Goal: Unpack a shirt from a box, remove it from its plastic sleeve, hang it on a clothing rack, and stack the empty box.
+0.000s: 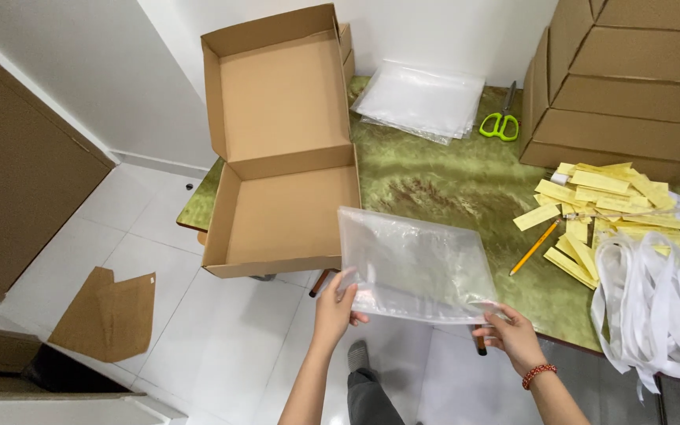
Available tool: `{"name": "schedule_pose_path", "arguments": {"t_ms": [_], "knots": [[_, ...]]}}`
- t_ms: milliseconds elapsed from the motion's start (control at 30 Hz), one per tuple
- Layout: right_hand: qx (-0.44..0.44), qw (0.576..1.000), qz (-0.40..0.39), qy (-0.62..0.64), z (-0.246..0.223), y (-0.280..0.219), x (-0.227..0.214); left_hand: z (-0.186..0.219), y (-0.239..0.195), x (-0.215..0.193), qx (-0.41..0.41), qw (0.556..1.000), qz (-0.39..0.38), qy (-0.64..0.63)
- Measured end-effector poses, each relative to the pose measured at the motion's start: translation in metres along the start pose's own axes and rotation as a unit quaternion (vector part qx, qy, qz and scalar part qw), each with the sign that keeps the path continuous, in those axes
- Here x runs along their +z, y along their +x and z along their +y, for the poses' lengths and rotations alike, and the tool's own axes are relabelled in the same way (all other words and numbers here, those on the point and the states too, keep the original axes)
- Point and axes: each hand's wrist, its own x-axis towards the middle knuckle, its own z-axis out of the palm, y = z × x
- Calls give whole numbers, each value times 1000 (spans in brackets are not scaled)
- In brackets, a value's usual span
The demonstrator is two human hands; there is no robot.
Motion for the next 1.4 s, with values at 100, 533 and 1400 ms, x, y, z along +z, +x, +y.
{"name": "schedule_pose_path", "arguments": {"t_ms": [100, 533, 1400], "knots": [[-25, 999, 23, 17, -18, 3, -6, 37, 11, 18, 11, 999, -16, 26], [-124, 977, 88, 151, -135, 122, 39, 111, 223, 61, 9, 996, -32, -83], [40, 979, 188, 73, -298, 416, 253, 118, 525, 153, -197, 946, -94, -239]]}}
